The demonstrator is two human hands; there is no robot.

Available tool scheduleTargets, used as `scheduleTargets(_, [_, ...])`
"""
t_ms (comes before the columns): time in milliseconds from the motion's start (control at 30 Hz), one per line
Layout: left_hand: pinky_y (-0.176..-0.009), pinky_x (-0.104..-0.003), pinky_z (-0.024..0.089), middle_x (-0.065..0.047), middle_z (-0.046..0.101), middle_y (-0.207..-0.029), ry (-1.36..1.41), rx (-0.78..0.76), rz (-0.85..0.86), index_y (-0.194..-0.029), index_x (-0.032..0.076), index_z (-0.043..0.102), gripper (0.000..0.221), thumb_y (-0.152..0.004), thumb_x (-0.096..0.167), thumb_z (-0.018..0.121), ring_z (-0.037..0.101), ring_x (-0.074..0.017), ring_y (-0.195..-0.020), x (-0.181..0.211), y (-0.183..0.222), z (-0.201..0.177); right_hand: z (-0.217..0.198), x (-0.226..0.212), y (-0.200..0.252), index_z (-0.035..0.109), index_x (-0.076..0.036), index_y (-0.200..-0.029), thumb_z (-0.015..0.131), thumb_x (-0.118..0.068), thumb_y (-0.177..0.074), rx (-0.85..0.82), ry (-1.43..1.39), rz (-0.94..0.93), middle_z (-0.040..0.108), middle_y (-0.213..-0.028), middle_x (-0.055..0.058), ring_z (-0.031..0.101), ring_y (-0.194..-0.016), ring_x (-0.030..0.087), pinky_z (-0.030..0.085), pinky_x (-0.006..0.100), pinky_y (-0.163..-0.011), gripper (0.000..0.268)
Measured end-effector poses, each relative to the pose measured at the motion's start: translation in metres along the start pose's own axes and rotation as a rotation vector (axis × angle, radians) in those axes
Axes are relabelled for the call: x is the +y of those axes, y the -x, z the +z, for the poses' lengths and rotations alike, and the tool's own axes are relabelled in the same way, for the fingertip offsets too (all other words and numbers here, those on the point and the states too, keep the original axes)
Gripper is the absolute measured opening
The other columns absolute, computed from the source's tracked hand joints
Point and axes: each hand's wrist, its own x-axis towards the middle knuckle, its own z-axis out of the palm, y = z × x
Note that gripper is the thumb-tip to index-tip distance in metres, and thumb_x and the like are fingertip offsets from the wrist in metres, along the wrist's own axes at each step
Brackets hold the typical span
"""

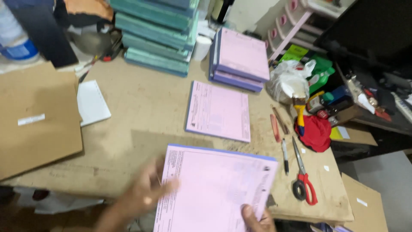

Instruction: Organizing, labeling, and stacking various printed document pads on a workbench.

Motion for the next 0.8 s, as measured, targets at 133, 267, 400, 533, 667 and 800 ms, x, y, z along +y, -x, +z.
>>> scheduleTargets(133, [-0.098, -0.031, 0.062, -0.002, 0.086, -0.127, -0.095, 0.136, -0.309, -0.134, 0.013, 0.074, 0.053, -0.086, 0.032, 0.067, 0.080, -0.0153, -0.113, -0.006, 0.012, 0.027, 0.047, -0.072, 0.035, 0.067, 0.003, -0.138, 0.074, -0.026, -0.071, -0.103, 0.123, 0.156, 0.071, -0.146, 0.024, 0.062, -0.140, 0.040, 0.047, 0.059, -0.118, 0.073])
scheduleTargets(267, [-0.065, -0.028, 0.059, 0.001, 0.072, -0.085, -0.282, 0.215, 0.144, -0.121, 0.011, 0.074, 0.037, -0.091, 0.030, 0.067, 0.066, -0.0107, -0.075, -0.005, 0.005, 0.034, 0.028, -0.055, -0.016, 0.081, -0.001, -0.092, 0.081, -0.031, -0.074, 0.048, 0.446, -0.178, 0.082, -0.088, 0.015, 0.074, -0.082, 0.024, 0.057, 0.038, -0.068, 0.035])
scheduleTargets(400, [-0.053, -0.025, 0.061, 0.001, 0.072, -0.080, -0.492, 0.352, 0.727, -0.113, 0.009, 0.064, 0.034, -0.092, 0.035, 0.069, 0.070, -0.0116, -0.061, 0.005, -0.008, 0.037, 0.051, -0.090, -0.020, 0.039, -0.021, -0.042, 0.062, -0.062, -0.084, -0.097, 0.322, -0.825, 0.036, -0.037, -0.007, 0.036, -0.031, 0.013, 0.031, 0.033, -0.036, 0.063])
scheduleTargets(533, [-0.064, -0.023, 0.064, -0.005, 0.073, -0.101, -0.377, 0.319, 0.836, -0.119, 0.007, 0.056, 0.040, -0.094, 0.035, 0.070, 0.075, -0.0140, -0.079, -0.040, -0.029, 0.025, 0.057, -0.061, -0.043, 0.069, -0.004, -0.101, 0.079, -0.045, -0.091, -0.322, -0.198, -0.834, 0.073, -0.092, 0.005, 0.072, -0.090, 0.023, 0.062, 0.036, -0.080, 0.043])
scheduleTargets(667, [-0.039, -0.024, 0.056, 0.001, 0.060, -0.076, -0.351, 0.260, 0.874, -0.122, 0.007, 0.053, 0.036, -0.107, 0.040, 0.051, 0.055, -0.0095, -0.051, -0.073, -0.046, 0.021, 0.052, -0.038, -0.057, 0.069, -0.007, -0.096, 0.074, -0.049, -0.091, -0.147, -0.081, -0.816, 0.069, -0.086, 0.001, 0.064, -0.082, 0.016, 0.052, 0.032, -0.069, 0.042])
scheduleTargets(800, [-0.047, -0.025, 0.058, -0.005, 0.062, -0.089, -0.404, 0.259, 1.218, -0.166, 0.027, 0.015, 0.062, -0.115, 0.023, 0.051, 0.058, -0.0126, -0.060, -0.063, -0.051, 0.029, 0.042, -0.050, -0.056, 0.069, -0.010, -0.116, 0.081, -0.034, -0.091, -0.241, -0.338, -0.806, 0.074, -0.107, 0.003, 0.069, -0.104, 0.022, 0.059, 0.042, -0.087, 0.036])
